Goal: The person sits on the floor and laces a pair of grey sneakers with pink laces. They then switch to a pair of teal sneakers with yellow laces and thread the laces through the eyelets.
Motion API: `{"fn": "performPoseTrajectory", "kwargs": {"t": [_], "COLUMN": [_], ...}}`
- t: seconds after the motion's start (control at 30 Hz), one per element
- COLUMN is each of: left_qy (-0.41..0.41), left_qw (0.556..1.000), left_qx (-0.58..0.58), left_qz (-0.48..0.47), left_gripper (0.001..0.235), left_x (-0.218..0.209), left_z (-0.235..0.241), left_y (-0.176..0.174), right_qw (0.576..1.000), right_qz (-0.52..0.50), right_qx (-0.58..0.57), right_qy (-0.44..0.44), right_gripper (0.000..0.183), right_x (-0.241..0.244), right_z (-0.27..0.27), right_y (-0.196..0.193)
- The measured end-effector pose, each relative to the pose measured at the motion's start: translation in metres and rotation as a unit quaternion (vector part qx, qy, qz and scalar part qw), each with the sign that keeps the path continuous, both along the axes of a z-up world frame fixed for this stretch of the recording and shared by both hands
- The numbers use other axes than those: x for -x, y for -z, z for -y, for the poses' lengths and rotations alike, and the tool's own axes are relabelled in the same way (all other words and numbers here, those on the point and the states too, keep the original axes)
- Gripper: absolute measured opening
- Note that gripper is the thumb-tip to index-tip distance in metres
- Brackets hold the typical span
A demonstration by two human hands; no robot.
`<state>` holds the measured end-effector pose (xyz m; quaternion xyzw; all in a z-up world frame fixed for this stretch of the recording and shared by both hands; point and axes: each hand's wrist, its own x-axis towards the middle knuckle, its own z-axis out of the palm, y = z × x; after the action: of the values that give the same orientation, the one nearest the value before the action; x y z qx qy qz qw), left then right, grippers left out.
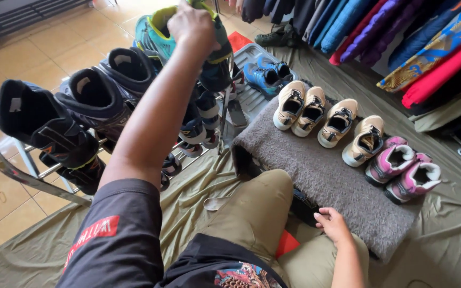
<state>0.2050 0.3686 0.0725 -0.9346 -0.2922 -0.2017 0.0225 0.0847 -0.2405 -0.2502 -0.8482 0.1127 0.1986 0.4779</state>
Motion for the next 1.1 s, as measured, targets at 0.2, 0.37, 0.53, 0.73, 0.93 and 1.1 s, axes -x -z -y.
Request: {"fn": "performPoseTrajectory", "kwargs": {"t": [0.2, 0.37, 0.53, 0.73, 0.93, 1.1], "left_qy": [0.167, 0.225, 0.216, 0.241, 0.282, 0.363], "left_qw": [0.97, 0.963, 0.973, 0.959, 0.915, 0.855], "left_qx": [-0.089, -0.065, -0.038, -0.053, -0.195, -0.273], "left_qz": [0.15, 0.132, 0.075, 0.141, 0.212, 0.249], "left_gripper": [0.035, 0.046, 0.036, 0.028, 0.034, 0.034], "left_x": [0.027, 0.039, 0.041, 0.058, 0.086, 0.113], "left_z": [-0.023, -0.026, -0.022, -0.046, -0.035, 0.03], "left_y": [0.006, 0.001, -0.01, -0.01, -0.038, -0.074], "right_qw": [1.0, 1.0, 0.999, 0.997, 0.996, 0.996], "right_qz": [0.001, -0.002, 0.01, 0.026, 0.02, 0.022], "right_qx": [-0.023, -0.03, -0.051, -0.074, -0.086, -0.088], "right_qy": [0.0, 0.002, 0.01, 0.019, 0.022, 0.006], "right_gripper": [0.034, 0.032, 0.03, 0.026, 0.024, 0.027], "right_x": [0.003, 0.001, 0.001, 0.002, 0.003, 0.001], "right_z": [0.001, 0.001, 0.003, 0.001, -0.007, -0.003], "right_y": [-0.001, 0.005, 0.011, 0.012, 0.006, 0.02]}}
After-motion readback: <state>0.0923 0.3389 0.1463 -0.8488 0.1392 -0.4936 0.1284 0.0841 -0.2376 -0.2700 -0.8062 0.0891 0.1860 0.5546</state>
